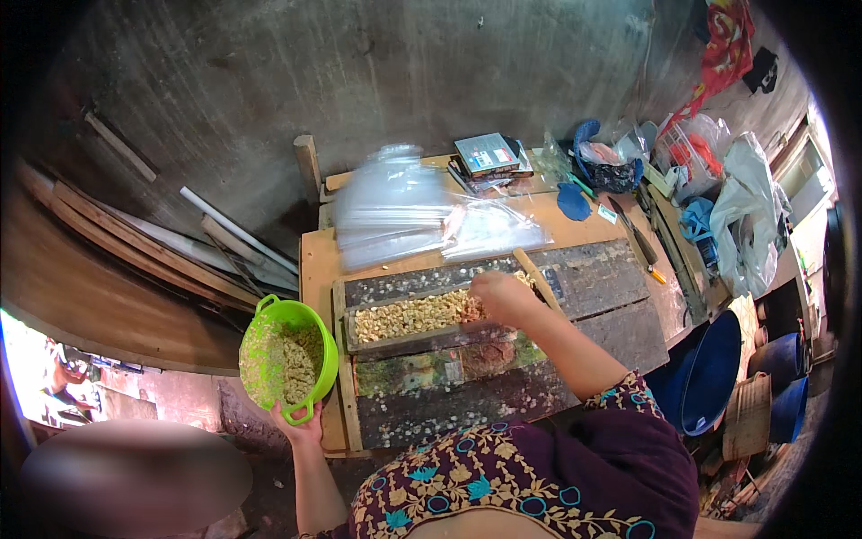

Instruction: The person scoops grains from a large blue bucket into a green bowl, then pours them into a clear plastic bag placed on a wooden frame. They use a small wooden stick to spread the grains evenly inside the bag and repeat the process multiple times.

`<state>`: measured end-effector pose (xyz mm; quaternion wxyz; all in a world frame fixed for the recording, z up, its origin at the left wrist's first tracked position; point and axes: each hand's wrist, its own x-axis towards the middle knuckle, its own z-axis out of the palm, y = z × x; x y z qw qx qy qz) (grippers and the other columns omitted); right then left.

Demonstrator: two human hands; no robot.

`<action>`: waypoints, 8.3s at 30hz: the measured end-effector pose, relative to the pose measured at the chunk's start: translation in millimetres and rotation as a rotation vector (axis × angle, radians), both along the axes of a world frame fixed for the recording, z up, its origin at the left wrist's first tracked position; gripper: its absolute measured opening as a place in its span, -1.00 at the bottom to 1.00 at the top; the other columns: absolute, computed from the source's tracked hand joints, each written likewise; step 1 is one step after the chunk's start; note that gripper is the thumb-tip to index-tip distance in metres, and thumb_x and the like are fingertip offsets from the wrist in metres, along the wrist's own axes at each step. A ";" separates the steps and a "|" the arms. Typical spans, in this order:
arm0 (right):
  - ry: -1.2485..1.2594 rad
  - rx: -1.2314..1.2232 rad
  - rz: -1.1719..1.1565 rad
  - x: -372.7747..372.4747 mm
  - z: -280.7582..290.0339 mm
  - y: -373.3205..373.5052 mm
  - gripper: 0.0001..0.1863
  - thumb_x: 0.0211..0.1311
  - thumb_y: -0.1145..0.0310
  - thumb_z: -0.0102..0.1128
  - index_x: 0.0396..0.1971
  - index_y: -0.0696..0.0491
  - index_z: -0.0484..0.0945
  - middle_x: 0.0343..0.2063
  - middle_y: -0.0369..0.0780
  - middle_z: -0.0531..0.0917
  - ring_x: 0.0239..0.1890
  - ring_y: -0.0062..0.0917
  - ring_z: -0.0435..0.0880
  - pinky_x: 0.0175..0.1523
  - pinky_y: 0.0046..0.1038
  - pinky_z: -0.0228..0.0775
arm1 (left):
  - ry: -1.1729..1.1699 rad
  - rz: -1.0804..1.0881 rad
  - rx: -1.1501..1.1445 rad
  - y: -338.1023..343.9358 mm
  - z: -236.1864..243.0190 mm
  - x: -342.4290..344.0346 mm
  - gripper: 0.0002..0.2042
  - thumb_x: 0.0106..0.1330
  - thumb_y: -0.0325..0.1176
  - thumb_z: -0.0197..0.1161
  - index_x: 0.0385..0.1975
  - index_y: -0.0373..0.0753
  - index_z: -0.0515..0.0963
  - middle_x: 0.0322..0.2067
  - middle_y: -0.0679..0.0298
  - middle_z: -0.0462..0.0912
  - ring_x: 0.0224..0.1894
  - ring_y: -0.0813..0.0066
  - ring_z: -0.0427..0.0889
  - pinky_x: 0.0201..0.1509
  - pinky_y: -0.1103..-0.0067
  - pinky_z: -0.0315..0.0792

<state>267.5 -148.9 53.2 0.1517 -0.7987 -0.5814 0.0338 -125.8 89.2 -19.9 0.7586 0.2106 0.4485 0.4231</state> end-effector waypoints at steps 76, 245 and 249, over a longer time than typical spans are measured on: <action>0.282 -0.439 -0.140 3.2 -58.2 237.3 -0.76 0.03 0.36 0.13 -0.28 0.07 0.60 -0.20 -0.06 0.59 -0.11 -0.19 0.57 -0.04 -0.30 0.44 | -0.151 -0.010 0.120 -5.6 -1.2 1.1 -0.39 0.08 -0.08 0.08 0.13 -0.25 0.20 0.02 0.15 0.37 0.06 0.18 0.39 0.12 0.29 0.32; 0.199 -0.005 -0.549 72.0 -29.0 -89.7 -0.88 -0.07 0.45 0.14 -0.45 0.03 0.59 -0.39 -0.14 0.58 -0.22 -0.21 0.54 -0.14 -0.27 0.43 | 0.101 0.120 0.095 -1.6 68.2 18.2 -0.37 -0.02 0.06 0.19 0.05 -0.12 0.31 -0.08 0.22 0.45 -0.08 0.27 0.48 -0.10 0.30 0.45; 0.082 0.012 -0.415 73.9 -36.0 -91.8 -0.79 -0.06 0.44 0.11 -0.35 0.01 0.60 -0.38 -0.04 0.58 -0.28 -0.17 0.59 -0.18 -0.26 0.46 | 0.070 0.095 0.149 -16.3 90.8 36.3 -0.37 -0.02 0.03 0.19 0.08 -0.12 0.30 -0.04 0.21 0.43 -0.04 0.26 0.46 -0.03 0.25 0.42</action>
